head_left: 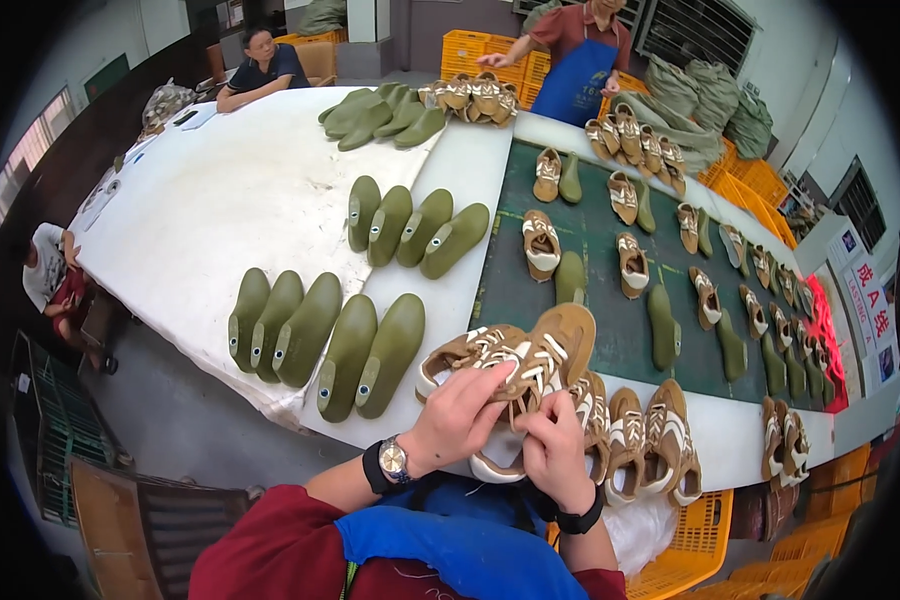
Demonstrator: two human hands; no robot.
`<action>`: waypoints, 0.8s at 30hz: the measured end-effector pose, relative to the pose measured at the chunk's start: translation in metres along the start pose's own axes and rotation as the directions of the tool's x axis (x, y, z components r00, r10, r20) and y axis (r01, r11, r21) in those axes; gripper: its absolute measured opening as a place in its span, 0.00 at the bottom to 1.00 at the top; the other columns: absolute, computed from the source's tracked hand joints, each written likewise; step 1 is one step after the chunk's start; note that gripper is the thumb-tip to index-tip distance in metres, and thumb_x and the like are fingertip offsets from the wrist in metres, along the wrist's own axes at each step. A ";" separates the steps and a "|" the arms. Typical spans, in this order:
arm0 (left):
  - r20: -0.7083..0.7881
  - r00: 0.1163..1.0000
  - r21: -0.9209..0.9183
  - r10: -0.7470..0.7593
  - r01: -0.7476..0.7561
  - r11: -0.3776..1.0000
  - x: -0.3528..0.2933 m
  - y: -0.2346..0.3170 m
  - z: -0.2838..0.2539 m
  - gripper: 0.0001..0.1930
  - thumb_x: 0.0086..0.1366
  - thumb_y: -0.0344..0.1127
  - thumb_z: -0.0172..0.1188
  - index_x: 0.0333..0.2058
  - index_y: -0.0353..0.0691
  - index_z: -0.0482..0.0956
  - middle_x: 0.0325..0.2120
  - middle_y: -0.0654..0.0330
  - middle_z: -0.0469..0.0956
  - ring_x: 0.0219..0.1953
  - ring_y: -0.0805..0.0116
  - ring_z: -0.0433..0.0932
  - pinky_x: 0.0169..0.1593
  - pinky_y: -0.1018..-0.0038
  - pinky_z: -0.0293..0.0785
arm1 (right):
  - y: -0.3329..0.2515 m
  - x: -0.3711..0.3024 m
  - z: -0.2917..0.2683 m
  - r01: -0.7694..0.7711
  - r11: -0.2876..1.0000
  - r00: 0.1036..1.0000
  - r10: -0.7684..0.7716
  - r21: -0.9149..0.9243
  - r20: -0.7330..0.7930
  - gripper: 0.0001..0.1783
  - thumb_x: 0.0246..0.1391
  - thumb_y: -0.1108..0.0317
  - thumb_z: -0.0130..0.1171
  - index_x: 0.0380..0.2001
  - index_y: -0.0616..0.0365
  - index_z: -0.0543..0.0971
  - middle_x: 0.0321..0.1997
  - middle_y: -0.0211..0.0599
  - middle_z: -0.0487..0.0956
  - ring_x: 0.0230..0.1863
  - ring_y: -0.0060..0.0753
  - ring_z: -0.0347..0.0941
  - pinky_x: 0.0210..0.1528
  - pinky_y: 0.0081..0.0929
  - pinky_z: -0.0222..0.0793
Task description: Sort shoes and match them with corresponding green shoe lasts at an assembly line workbench.
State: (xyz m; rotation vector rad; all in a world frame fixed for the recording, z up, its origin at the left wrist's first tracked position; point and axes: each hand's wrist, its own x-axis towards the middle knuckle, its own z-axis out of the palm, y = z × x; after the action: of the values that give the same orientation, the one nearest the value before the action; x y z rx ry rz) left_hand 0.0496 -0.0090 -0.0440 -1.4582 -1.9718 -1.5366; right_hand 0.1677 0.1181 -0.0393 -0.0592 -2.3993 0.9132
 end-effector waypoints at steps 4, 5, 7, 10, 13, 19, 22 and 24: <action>-0.047 0.995 -0.016 0.085 -0.085 0.996 0.000 -0.009 0.005 0.21 0.51 0.23 0.57 0.47 0.40 0.73 0.33 0.54 0.74 0.33 0.56 0.75 0.35 0.67 0.73 | 0.001 -0.002 0.001 0.028 1.000 1.000 -0.028 0.011 -0.015 0.11 0.36 0.84 0.51 0.25 0.59 0.76 0.28 0.41 0.63 0.29 0.38 0.64 0.28 0.28 0.61; -0.054 0.995 -0.013 0.087 -0.088 0.996 -0.002 -0.009 0.003 0.21 0.51 0.23 0.57 0.47 0.40 0.73 0.33 0.54 0.74 0.33 0.56 0.75 0.35 0.67 0.73 | -0.001 -0.001 0.002 0.056 0.998 0.998 -0.057 -0.025 -0.040 0.12 0.37 0.85 0.51 0.28 0.60 0.75 0.29 0.40 0.65 0.28 0.37 0.65 0.28 0.27 0.62; 0.256 0.964 0.174 0.071 -0.118 0.978 -0.003 -0.009 -0.001 0.20 0.49 0.24 0.58 0.44 0.44 0.76 0.33 0.54 0.73 0.34 0.55 0.74 0.36 0.68 0.74 | -0.003 -0.002 0.005 0.005 1.000 0.992 -0.004 0.003 -0.123 0.14 0.38 0.85 0.52 0.31 0.59 0.75 0.30 0.41 0.67 0.27 0.38 0.67 0.28 0.28 0.64; 0.312 0.950 0.237 0.024 -0.102 0.966 -0.007 -0.003 -0.001 0.20 0.48 0.26 0.57 0.43 0.48 0.78 0.34 0.56 0.71 0.34 0.57 0.74 0.35 0.68 0.73 | -0.004 -0.001 0.004 -0.025 0.999 0.977 0.034 0.044 -0.210 0.16 0.38 0.84 0.53 0.34 0.59 0.74 0.31 0.42 0.69 0.26 0.38 0.69 0.27 0.29 0.67; 0.326 0.938 0.180 0.120 -0.186 0.966 0.000 -0.003 0.001 0.15 0.48 0.27 0.56 0.37 0.46 0.77 0.31 0.57 0.68 0.31 0.58 0.71 0.31 0.68 0.71 | -0.002 -0.006 0.003 0.005 0.999 0.967 0.004 0.036 -0.255 0.17 0.38 0.84 0.53 0.35 0.60 0.71 0.32 0.42 0.71 0.24 0.36 0.69 0.25 0.28 0.67; 0.423 0.883 0.020 0.205 -0.235 0.972 0.001 -0.003 0.001 0.11 0.44 0.24 0.57 0.29 0.43 0.77 0.26 0.56 0.67 0.29 0.56 0.70 0.31 0.66 0.67 | 0.015 -0.011 -0.004 -0.091 0.977 0.930 0.153 0.195 -0.335 0.18 0.37 0.83 0.54 0.36 0.59 0.72 0.34 0.41 0.72 0.28 0.39 0.71 0.30 0.29 0.69; 0.322 0.939 0.070 0.122 -0.153 0.986 -0.004 -0.003 0.004 0.14 0.45 0.21 0.57 0.32 0.43 0.80 0.30 0.54 0.71 0.32 0.55 0.72 0.34 0.65 0.69 | 0.010 -0.009 -0.011 0.014 0.993 0.955 0.021 0.116 -0.296 0.18 0.39 0.80 0.55 0.38 0.59 0.73 0.34 0.40 0.72 0.35 0.42 0.73 0.36 0.32 0.71; 0.278 0.955 0.099 0.103 -0.135 0.986 -0.006 -0.001 0.004 0.15 0.48 0.19 0.57 0.36 0.41 0.80 0.31 0.52 0.72 0.32 0.55 0.73 0.36 0.66 0.70 | 0.006 -0.016 -0.014 0.013 0.997 0.956 0.011 0.082 -0.294 0.18 0.39 0.79 0.54 0.39 0.58 0.74 0.34 0.41 0.72 0.36 0.44 0.72 0.37 0.33 0.71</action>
State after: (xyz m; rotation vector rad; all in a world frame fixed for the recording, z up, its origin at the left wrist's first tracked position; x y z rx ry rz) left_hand 0.0534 -0.0090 -0.0505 -1.7824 -2.0359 -1.2025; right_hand 0.1873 0.1274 -0.0426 -0.1519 -2.0842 0.9318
